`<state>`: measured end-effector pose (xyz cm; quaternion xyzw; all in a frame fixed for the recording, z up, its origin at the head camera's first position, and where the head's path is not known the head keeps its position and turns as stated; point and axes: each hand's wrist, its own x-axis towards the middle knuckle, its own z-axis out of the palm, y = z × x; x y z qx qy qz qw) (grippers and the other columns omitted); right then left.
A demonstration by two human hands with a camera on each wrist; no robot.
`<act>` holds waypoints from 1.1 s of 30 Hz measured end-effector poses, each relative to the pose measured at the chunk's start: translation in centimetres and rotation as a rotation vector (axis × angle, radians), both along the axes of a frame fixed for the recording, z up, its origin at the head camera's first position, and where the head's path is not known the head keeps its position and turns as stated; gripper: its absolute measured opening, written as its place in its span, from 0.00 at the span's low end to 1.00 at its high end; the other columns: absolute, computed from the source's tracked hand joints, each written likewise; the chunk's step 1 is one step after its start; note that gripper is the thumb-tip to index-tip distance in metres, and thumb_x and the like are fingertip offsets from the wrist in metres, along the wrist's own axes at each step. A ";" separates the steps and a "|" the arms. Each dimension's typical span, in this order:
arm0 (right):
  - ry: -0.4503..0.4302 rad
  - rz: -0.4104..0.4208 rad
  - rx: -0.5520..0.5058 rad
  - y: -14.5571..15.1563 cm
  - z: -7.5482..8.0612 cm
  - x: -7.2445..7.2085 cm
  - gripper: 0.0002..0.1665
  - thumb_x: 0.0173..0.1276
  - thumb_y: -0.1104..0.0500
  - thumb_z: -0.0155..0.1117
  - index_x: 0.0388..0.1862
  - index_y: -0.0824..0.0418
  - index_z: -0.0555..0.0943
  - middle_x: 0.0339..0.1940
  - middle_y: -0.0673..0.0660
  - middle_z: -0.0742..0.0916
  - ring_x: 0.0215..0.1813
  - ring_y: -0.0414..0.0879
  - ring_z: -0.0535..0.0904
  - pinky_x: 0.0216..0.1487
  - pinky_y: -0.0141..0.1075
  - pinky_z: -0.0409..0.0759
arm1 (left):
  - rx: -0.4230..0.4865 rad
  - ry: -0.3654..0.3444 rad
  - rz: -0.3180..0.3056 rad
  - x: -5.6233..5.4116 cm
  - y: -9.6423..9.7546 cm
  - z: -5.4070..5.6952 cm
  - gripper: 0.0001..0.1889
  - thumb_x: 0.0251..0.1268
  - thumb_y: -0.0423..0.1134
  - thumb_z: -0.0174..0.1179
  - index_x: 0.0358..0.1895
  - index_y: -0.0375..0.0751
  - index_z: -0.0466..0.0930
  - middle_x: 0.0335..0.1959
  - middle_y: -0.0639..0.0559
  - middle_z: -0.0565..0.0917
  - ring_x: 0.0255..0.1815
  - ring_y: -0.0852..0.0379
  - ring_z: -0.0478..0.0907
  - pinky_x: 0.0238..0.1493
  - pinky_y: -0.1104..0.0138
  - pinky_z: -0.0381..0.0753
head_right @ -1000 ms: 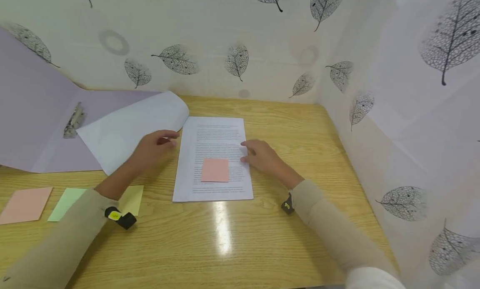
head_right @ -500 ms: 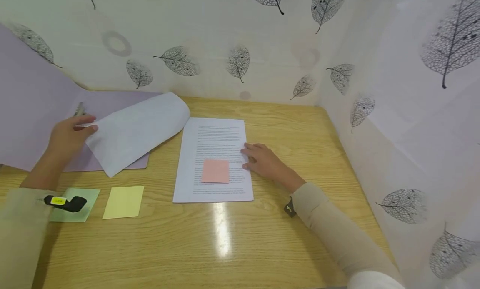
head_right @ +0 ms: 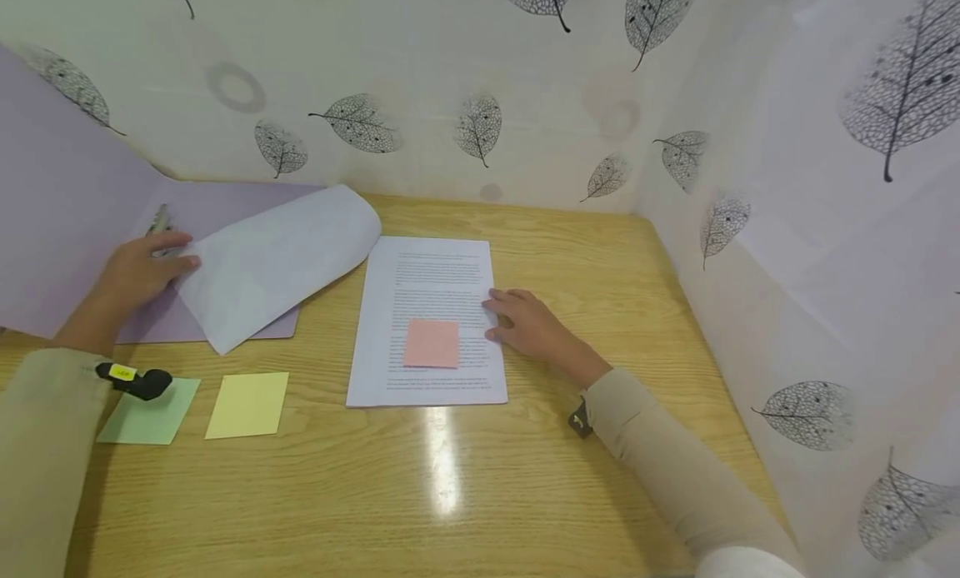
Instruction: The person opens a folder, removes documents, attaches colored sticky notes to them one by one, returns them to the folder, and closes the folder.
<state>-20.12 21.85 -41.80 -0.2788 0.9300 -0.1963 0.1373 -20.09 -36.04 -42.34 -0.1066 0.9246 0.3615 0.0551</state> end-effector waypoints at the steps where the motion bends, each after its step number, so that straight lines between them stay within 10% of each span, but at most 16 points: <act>1: 0.003 0.001 0.000 0.0 -0.1 0.0 0.35 0.73 0.53 0.65 0.75 0.62 0.69 0.79 0.63 0.65 0.79 0.68 0.56 0.77 0.62 0.56 | -0.002 -0.003 0.000 -0.1 0.0 0.0 0.38 0.76 0.58 0.50 0.79 0.40 0.56 0.80 0.29 0.46 0.79 0.24 0.41 0.69 0.28 0.50; 25: 0.011 0.004 -0.015 0.0 -0.2 0.0 0.35 0.72 0.54 0.66 0.74 0.63 0.70 0.79 0.64 0.66 0.79 0.67 0.56 0.77 0.62 0.56 | -0.026 0.059 0.053 -0.5 0.3 -0.2 0.28 0.79 0.51 0.50 0.72 0.35 0.69 0.74 0.28 0.64 0.74 0.26 0.58 0.65 0.37 0.63; 29: 0.013 0.007 -0.014 0.0 -0.2 0.0 0.35 0.72 0.54 0.66 0.74 0.63 0.70 0.79 0.64 0.66 0.79 0.67 0.57 0.77 0.62 0.56 | 0.004 0.098 0.041 -0.2 0.8 0.3 0.27 0.78 0.49 0.52 0.68 0.33 0.72 0.65 0.30 0.74 0.52 0.42 0.78 0.46 0.56 0.78; 33: 0.006 0.005 -0.014 0.0 -0.1 0.0 0.35 0.72 0.54 0.66 0.74 0.63 0.70 0.79 0.64 0.66 0.79 0.67 0.56 0.77 0.61 0.56 | 0.024 0.130 0.001 0.4 1.5 1.3 0.26 0.77 0.47 0.55 0.70 0.34 0.71 0.60 0.29 0.77 0.27 0.63 0.75 0.27 0.68 0.74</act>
